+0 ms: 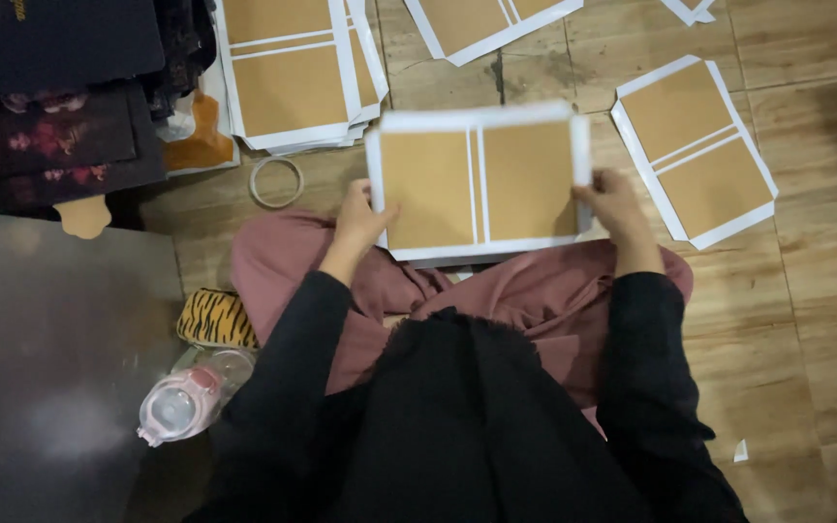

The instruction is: Applying double-sided tape to paper templates and organizing them into stacks on the floor.

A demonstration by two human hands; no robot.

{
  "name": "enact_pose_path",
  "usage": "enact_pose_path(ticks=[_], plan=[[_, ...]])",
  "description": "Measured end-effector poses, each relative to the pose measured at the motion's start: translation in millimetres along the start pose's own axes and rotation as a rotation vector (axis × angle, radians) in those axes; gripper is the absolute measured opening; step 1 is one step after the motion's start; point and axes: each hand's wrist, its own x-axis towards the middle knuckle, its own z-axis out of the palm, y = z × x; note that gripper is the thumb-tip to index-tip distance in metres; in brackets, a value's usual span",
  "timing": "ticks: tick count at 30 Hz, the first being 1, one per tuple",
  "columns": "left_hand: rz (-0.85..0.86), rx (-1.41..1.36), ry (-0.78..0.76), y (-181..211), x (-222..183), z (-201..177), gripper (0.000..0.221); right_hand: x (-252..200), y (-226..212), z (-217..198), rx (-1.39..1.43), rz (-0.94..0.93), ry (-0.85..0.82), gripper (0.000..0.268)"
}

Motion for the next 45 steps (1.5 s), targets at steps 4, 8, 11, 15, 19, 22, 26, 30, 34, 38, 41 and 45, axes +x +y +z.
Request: enact_pose_path(ticks=[4,8,11,15,19,22,26,30,34,38,41,45], plan=[[-0.347,-0.077,-0.104,-33,12,18,0.100,50,66,15,-0.410,0.261,-0.060,0.066],[-0.409,-0.188,-0.034,3,8,30,0.087,34,8,19,-0.343,0.285,-0.139,0.073],[-0.472,-0.241,-0.009,10,4,49,0.088,22,-18,23,-0.261,0.413,-0.206,0.080],[-0.465,-0.168,-0.013,19,-3,59,0.092,9,-45,20,-0.337,0.348,-0.214,0.078],[-0.489,-0.129,-0.089,27,-10,44,0.091,13,-37,20,-0.376,0.345,-0.231,0.080],[-0.440,-0.174,-0.039,28,0,26,0.086,39,-6,24,-0.477,0.325,-0.135,0.093],[-0.364,-0.143,0.073,43,20,1,0.074,36,-76,34,-0.412,0.086,0.093,0.072],[-0.058,-0.183,0.175,58,54,-3,0.047,79,-83,55,-0.345,-0.255,0.234,0.047],[0.151,-0.169,0.164,43,87,6,0.035,127,-139,76,0.334,0.123,0.063,0.045],[0.186,-0.257,0.136,47,90,-4,0.033,204,-129,97,0.998,0.418,-0.066,0.055],[0.129,-0.301,0.139,33,95,-4,0.030,245,-128,115,1.109,0.487,-0.028,0.063],[0.003,-0.421,0.210,14,112,14,0.034,284,-143,132,1.068,0.635,0.061,0.018]])
